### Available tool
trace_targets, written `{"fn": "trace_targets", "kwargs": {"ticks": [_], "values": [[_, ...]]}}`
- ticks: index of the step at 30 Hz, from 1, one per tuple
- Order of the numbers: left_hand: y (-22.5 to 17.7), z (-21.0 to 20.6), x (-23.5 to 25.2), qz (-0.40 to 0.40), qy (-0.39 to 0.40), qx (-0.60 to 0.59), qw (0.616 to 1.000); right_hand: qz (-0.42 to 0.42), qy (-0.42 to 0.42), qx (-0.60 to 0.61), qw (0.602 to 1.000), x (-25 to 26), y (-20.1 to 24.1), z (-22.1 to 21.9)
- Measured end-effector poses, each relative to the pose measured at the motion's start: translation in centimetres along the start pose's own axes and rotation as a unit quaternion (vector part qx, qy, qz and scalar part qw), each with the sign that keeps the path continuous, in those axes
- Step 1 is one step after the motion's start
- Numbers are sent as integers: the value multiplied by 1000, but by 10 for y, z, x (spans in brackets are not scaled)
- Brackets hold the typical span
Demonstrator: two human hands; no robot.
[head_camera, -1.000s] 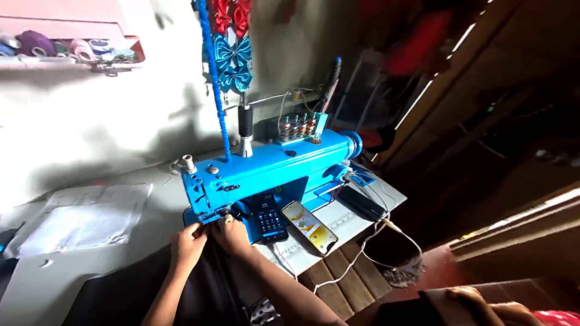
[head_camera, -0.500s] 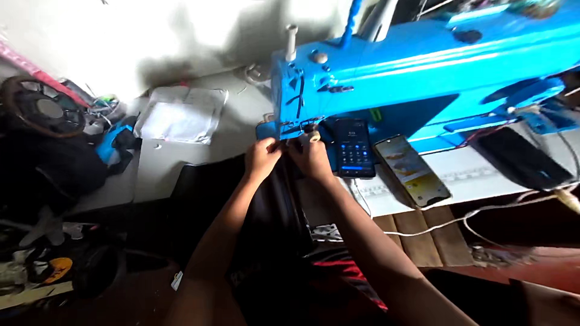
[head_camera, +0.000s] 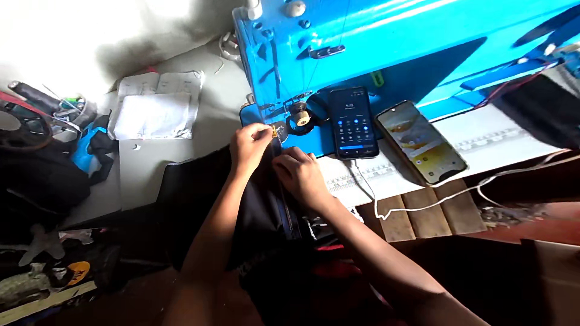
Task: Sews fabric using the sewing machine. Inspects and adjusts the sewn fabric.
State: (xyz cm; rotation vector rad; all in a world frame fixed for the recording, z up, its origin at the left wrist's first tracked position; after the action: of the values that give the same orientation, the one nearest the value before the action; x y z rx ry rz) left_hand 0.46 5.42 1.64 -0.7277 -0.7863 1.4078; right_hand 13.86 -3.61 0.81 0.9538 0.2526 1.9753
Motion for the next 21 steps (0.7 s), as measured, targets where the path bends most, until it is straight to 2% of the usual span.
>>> {"fn": "trace_targets", "kwargs": {"ticks": [21], "values": [[-3, 2, 0, 0, -9, -17, 1000, -3, -10, 9, 1000, 5, -2, 2]]}}
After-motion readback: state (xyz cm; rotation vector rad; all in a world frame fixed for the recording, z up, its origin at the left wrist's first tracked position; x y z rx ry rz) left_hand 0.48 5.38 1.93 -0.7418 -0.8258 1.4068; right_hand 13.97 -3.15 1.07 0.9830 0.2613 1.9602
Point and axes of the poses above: each hand's wrist, its own x-axis towards the middle knuckle, its own z-axis out of the back of the hand, y = z × x, the point moved 5 cm from there along x, towards the middle knuckle, and after that the axes turned 11 degrees about z, right-handed, at the moved point
